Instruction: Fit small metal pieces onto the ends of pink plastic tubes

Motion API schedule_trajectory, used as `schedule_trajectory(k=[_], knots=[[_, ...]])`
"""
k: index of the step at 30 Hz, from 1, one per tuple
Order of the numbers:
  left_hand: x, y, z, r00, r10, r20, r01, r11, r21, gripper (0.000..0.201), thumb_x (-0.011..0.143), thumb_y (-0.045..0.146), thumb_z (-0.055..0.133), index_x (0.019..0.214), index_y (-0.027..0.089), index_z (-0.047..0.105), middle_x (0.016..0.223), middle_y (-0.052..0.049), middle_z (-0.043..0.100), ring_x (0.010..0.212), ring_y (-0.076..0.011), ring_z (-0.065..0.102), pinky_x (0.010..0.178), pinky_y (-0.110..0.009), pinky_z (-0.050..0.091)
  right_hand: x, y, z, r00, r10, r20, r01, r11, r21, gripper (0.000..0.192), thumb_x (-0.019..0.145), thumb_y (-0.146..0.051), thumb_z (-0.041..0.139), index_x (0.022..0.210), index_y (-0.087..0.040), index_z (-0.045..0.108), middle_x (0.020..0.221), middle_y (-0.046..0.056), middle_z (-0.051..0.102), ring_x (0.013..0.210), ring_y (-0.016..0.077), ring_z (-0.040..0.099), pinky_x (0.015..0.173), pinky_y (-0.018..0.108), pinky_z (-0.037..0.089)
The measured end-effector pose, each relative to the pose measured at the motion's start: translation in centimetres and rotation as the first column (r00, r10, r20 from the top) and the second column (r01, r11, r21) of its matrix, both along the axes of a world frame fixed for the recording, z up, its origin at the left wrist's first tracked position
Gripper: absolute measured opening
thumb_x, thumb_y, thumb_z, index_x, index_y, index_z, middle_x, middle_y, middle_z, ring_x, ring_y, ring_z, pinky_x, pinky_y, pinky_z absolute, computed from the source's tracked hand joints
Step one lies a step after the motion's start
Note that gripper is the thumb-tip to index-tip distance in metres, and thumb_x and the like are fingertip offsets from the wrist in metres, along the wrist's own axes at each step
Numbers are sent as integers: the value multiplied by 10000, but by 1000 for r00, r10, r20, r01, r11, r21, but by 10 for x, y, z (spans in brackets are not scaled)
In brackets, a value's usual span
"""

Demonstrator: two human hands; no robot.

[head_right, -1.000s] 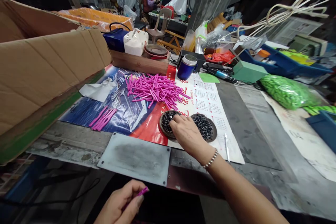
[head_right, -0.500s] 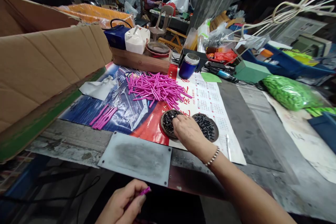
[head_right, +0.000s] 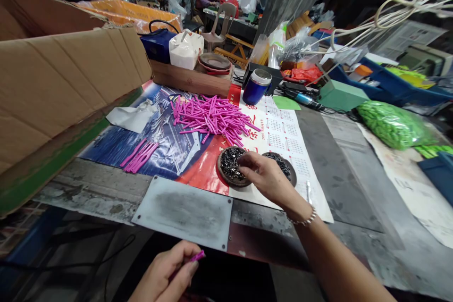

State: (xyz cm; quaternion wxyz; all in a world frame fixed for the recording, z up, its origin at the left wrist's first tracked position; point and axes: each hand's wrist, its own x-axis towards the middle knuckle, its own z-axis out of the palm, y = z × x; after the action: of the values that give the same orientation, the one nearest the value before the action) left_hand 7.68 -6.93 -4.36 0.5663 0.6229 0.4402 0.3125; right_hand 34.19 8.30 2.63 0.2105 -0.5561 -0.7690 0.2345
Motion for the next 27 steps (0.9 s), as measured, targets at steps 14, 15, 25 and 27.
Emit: schedule_trajectory(k=[14, 15, 25, 27], knots=[[1, 8, 44, 987, -78, -137, 84, 996, 38, 195, 1032, 277, 489, 993, 194, 661, 746, 15, 664, 655, -130, 613, 636, -222, 401, -48, -110, 7, 894, 31, -447, -169, 947, -272, 121, 971, -295, 632, 1026, -223, 712, 920, 41, 746, 837, 178, 697, 749, 252, 563], [1, 8, 46, 983, -83, -162, 94, 993, 64, 184, 1031, 271, 497, 1001, 194, 662, 761, 11, 676, 668, -134, 627, 646, -227, 406, -49, -114, 7, 894, 52, -446, -189, 944, -269, 108, 972, -286, 634, 1008, -224, 714, 896, 31, 742, 809, 167, 689, 738, 241, 552], [1, -6, 60, 905, -89, -417, 233, 922, 309, 201, 1041, 203, 473, 1005, 152, 664, 855, -63, 741, 780, -214, 725, 706, -293, 474, -48, -128, 10, 889, 129, -439, -240, 949, -206, 95, 965, -251, 650, 902, -216, 711, 808, 10, 723, 700, 146, 646, 677, 234, 502], [1, -7, 61, 888, -88, -452, 257, 909, 328, 208, 1045, 201, 464, 1001, 159, 663, 855, -62, 744, 779, -218, 731, 703, -299, 484, -48, -130, 10, 885, 140, -444, -245, 951, -190, 93, 969, -243, 650, 901, -214, 707, 815, 15, 720, 707, 146, 649, 681, 238, 503]])
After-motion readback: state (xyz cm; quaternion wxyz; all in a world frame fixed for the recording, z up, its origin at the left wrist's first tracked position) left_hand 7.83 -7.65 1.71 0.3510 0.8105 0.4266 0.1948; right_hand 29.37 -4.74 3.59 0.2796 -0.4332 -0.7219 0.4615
